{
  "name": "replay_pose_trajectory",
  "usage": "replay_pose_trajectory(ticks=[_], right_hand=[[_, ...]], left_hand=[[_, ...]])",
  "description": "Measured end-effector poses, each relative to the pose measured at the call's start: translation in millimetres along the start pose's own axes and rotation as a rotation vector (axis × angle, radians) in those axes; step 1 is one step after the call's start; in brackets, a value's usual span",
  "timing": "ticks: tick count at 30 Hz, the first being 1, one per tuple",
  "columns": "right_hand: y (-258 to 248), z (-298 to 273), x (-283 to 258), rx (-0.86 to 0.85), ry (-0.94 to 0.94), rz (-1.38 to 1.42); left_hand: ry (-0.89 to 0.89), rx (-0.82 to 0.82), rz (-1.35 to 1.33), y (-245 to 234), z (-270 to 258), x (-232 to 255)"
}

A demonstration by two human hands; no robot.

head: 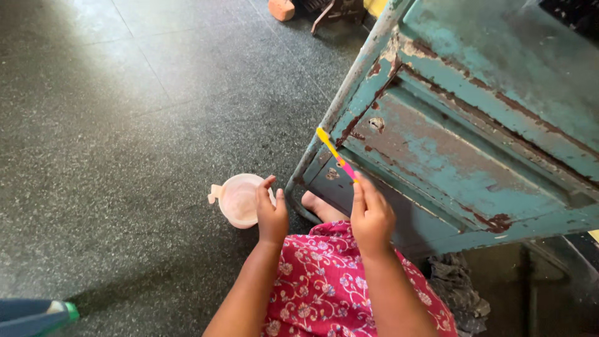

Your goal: The person sits on the floor and scrubs the front of a teal metal cabinet using a toothbrush and a small container of liquid. They repeatedly dip the toothbrush into the container and scrub the cabinet's surface, then wipe the area with a cloth.

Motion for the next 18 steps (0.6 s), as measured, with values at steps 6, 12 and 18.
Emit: replay_pose_trajectory(ticks=[6, 12, 18], right_hand=[[78, -56, 26, -0.293, 0.061, -0.097], [38, -27, 37, -0.126, 0.159, -0.008], [105, -62, 49, -0.469, 0.124, -0.096]], left_hand=[[-0.151, -0.038, -0.094, 17, -22, -42], [-0.361, -0.032, -0.316, 55, -29, -147], [-0.590, 0.028, -0.617, 73, -33, -224]])
Point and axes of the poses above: each hand's wrist, its own z-axis towards the middle knuckle, its own y-axis out of the palm, x = y × z, the point moved 8 cm from there along z, towards the middle knuckle, and after that the axes turned 5 degrees about -z, right-handed, at the moved point
